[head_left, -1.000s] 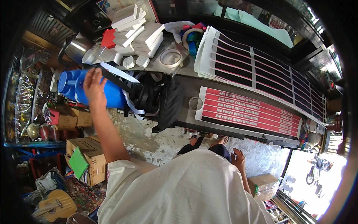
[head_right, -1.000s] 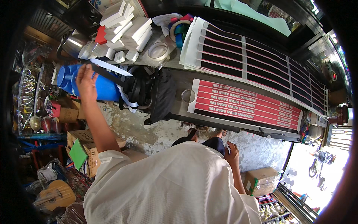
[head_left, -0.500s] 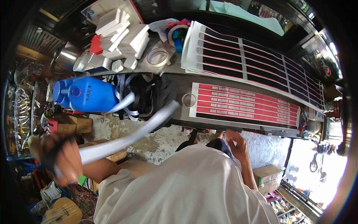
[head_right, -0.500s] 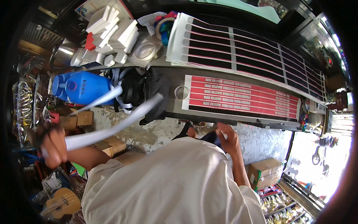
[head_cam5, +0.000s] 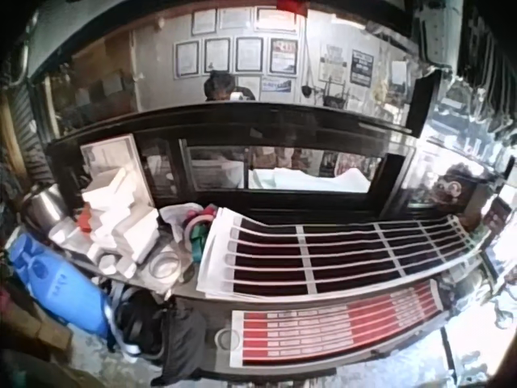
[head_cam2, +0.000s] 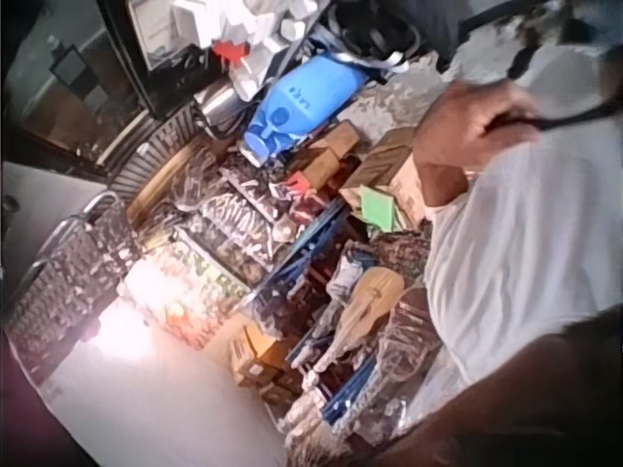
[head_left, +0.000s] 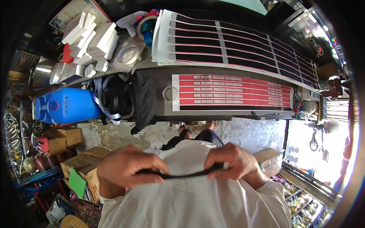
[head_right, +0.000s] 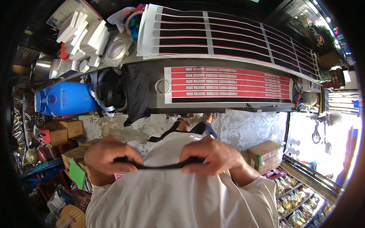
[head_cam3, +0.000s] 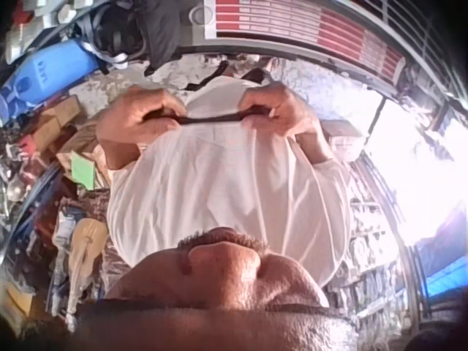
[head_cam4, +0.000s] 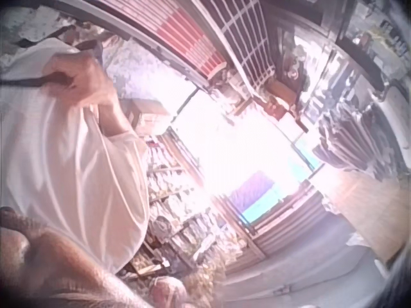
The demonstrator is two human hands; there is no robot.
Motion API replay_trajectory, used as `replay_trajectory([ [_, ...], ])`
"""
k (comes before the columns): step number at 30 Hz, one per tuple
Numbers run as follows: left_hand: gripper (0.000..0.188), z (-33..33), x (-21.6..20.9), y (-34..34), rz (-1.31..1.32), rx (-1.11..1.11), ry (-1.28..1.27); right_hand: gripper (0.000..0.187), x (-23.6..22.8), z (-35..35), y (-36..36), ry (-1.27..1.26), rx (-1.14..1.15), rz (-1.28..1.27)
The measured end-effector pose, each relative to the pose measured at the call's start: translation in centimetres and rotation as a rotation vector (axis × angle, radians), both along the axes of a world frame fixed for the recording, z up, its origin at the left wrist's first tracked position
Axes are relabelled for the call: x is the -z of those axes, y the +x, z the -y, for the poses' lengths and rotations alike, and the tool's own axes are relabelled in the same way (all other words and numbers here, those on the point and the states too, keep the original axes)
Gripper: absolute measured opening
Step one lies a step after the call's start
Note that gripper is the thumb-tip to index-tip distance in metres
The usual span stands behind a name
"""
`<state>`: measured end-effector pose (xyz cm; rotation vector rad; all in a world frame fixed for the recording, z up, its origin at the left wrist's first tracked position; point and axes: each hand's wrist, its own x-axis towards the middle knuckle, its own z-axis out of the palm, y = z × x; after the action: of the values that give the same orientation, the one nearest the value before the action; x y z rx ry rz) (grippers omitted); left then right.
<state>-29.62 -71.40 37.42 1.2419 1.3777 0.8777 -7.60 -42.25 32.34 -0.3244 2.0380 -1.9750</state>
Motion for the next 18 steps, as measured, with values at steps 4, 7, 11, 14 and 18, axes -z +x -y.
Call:
replay_trajectory([
  [4, 0.021, 1.1, 6.7, -1.7, 0.078, -0.279, -0.157, 0.017, 4.7, -4.7, 5.0, 0.335, 0.395, 0.177],
  [7, 0.019, 0.8, 12.3, -3.1, 0.267, -0.409, -0.356, 0.014, 8.4, -9.4, 8.8, 0.456, 0.605, 0.354],
  [11, 0.015, -1.6, 18.8, -4.1, 0.163, -0.387, -0.373, 0.015, 13.0, -15.6, 12.8, 0.485, 0.775, 0.388],
  [14, 0.016, -4.3, 22.7, -4.2, 0.071, -0.382, -0.354, 0.016, 14.8, -20.0, 14.5, 0.510, 0.852, 0.338],
  [18, 0.014, -8.8, 28.1, -3.0, 0.007, -0.615, -0.259, 0.019, 15.2, -26.0, 15.8, 0.598, 0.826, 0.417],
])
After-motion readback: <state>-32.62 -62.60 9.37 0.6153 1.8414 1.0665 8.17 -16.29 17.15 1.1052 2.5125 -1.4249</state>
